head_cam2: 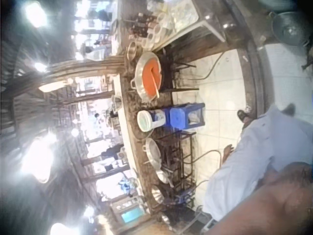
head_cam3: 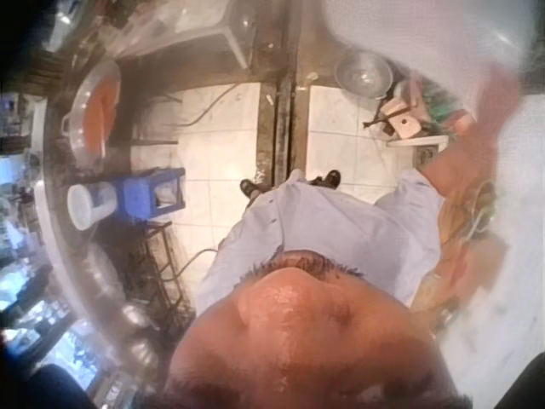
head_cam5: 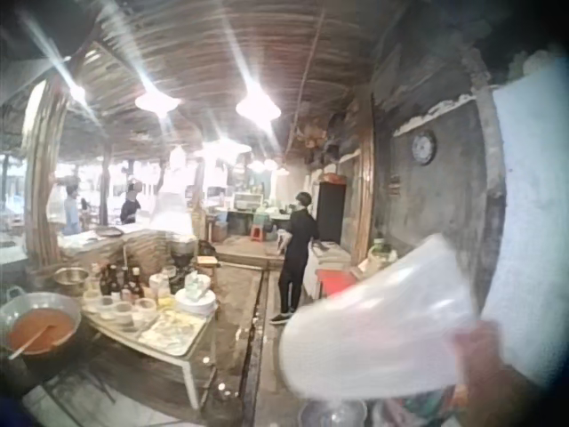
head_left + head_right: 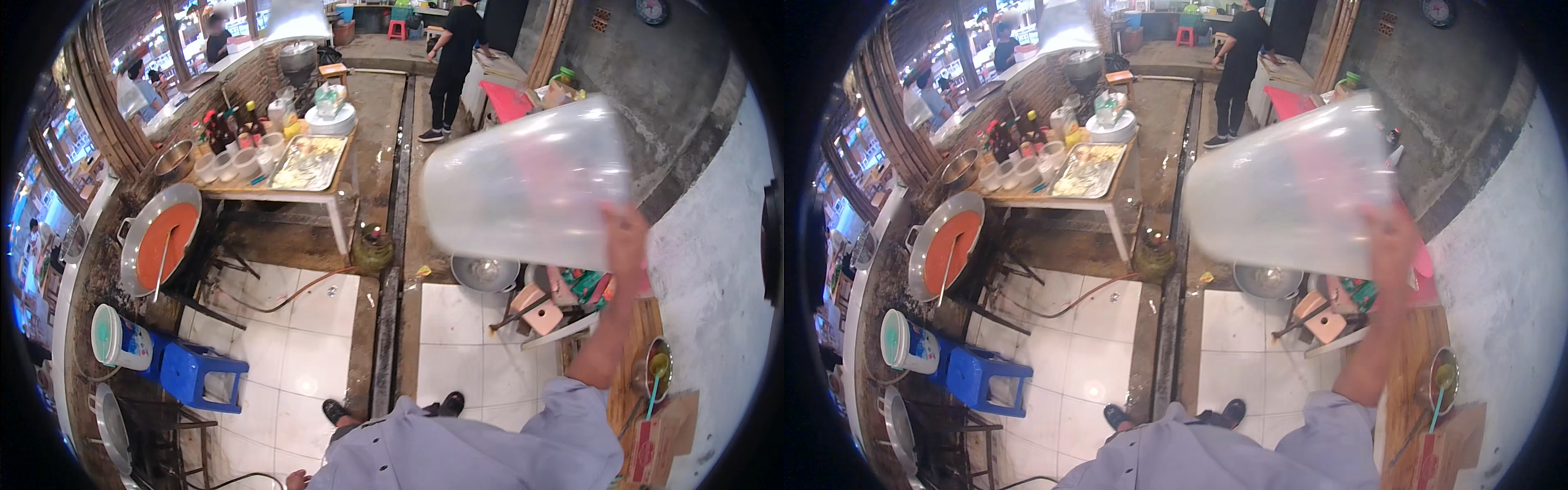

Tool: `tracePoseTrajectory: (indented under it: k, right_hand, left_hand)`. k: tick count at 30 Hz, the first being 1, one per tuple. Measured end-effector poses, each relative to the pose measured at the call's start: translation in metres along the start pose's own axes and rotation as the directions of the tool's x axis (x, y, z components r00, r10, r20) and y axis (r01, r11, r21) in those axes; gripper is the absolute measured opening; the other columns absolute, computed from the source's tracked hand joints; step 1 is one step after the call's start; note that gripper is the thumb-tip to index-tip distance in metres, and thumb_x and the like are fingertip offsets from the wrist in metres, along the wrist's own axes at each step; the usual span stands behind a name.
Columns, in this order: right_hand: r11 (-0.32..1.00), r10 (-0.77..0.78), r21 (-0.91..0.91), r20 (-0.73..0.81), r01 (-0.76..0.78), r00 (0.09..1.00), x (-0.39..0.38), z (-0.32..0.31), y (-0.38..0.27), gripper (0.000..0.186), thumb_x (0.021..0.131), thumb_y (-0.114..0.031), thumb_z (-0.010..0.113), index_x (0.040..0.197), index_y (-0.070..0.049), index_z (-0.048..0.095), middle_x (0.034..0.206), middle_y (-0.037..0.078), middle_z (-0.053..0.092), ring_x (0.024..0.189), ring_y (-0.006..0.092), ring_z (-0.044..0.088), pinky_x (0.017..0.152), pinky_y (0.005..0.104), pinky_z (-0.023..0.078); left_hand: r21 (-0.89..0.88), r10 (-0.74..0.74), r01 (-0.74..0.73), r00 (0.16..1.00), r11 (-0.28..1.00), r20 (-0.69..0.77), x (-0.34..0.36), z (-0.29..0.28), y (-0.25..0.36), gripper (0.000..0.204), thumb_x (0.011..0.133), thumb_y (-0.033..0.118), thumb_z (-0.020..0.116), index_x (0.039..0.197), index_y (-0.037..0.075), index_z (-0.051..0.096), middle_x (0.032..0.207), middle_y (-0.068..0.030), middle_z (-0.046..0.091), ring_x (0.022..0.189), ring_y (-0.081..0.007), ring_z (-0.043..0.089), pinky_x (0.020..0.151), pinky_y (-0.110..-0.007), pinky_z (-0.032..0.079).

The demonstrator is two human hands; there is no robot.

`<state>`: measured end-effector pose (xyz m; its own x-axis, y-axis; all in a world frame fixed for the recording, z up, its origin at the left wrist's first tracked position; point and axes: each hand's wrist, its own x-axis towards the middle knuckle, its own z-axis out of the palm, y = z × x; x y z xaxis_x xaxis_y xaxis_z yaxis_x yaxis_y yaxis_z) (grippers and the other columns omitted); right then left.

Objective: The person stirs a large pot of red sauce with a ladle, then transfers some of the sauce into a white bucket using a ladle.

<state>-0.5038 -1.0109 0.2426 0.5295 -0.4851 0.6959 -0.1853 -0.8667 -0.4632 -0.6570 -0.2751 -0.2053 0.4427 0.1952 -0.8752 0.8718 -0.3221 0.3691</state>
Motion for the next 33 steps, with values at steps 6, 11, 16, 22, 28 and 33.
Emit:
tracePoseTrajectory:
  k: [6, 11, 16, 22, 28, 33]
  right_hand:
    - [0.980, -0.129, 0.197, 0.565, 0.018, 0.815, -0.142, 0.301, -0.176, 0.036, 0.082, -0.036, 0.066, 0.079, 0.000, 0.061, 0.071, 0.018, 0.062, 0.065, 0.0333, 0.057, 0.064, 0.0395, 0.045]
    - [0.840, -0.413, 0.530, 0.763, -0.115, 0.498, -0.313, 0.424, -0.319, 0.024, 0.081, -0.025, 0.066, 0.082, -0.001, 0.064, 0.074, 0.017, 0.064, 0.071, 0.0332, 0.063, 0.066, 0.0395, 0.047]
    - [0.650, -0.759, 0.750, 0.635, 0.121, 0.141, -0.454, 0.468, -0.425, 0.026, 0.081, -0.027, 0.063, 0.086, -0.001, 0.062, 0.080, 0.016, 0.064, 0.076, 0.0362, 0.061, 0.069, 0.0442, 0.048]
    - [0.103, -0.933, 0.994, 0.079, -0.049, -0.351, -0.467, 0.423, -0.523, 0.017, 0.081, -0.022, 0.057, 0.088, -0.009, 0.064, 0.090, 0.008, 0.065, 0.091, 0.0259, 0.060, 0.078, 0.0388, 0.048]
    - [-0.518, -0.717, 0.855, -0.443, -0.014, -0.539, -0.435, 0.416, -0.614, 0.018, 0.081, -0.021, 0.059, 0.095, -0.011, 0.065, 0.100, 0.005, 0.063, 0.106, 0.0227, 0.054, 0.095, 0.0472, 0.038]
    - [-0.245, -0.944, 0.927, -0.296, -0.285, -0.149, -0.382, 0.436, -0.644, 0.040, 0.076, -0.021, 0.067, 0.113, -0.010, 0.059, 0.115, 0.010, 0.057, 0.113, 0.0264, 0.049, 0.099, 0.0478, 0.034]
  left_hand:
    - [-0.299, -0.037, 0.015, 0.997, 0.954, -0.070, 0.048, -0.071, -0.074, 0.034, 0.087, 0.027, 0.060, 0.112, 0.004, 0.057, 0.094, -0.0065, 0.062, 0.078, -0.0165, 0.062, 0.063, -0.029, 0.050]
    - [-0.412, 0.068, -0.168, 0.967, 0.896, -0.245, 0.041, -0.107, 0.008, 0.035, 0.087, 0.027, 0.060, 0.113, 0.004, 0.057, 0.095, -0.0064, 0.062, 0.078, -0.0164, 0.062, 0.063, -0.029, 0.050]
    - [-0.711, 0.114, -0.311, 0.943, 0.630, -0.312, 0.002, -0.163, 0.166, 0.057, 0.087, 0.041, 0.059, 0.131, 0.009, 0.043, 0.125, -0.0107, 0.050, 0.107, -0.0248, 0.054, 0.073, -0.036, 0.052]
    - [-0.872, -0.131, -0.466, 0.865, 0.153, -0.485, -0.044, -0.195, 0.204, 0.083, 0.083, 0.045, 0.064, 0.143, 0.016, 0.015, 0.146, -0.0142, 0.023, 0.116, -0.0436, 0.041, 0.073, -0.048, 0.056]
    - [-0.758, -0.374, -0.640, 0.739, -0.128, -0.561, -0.049, -0.193, 0.175, 0.075, 0.081, 0.004, 0.049, 0.145, 0.023, 0.013, 0.128, -0.0136, 0.043, 0.107, -0.0381, 0.049, 0.080, -0.053, 0.052]
    - [-0.652, -0.393, -0.678, 0.732, -0.339, -0.556, 0.003, -0.248, 0.154, 0.078, 0.079, 0.000, 0.048, 0.145, 0.021, 0.012, 0.125, -0.0144, 0.041, 0.107, -0.0375, 0.048, 0.085, -0.055, 0.048]
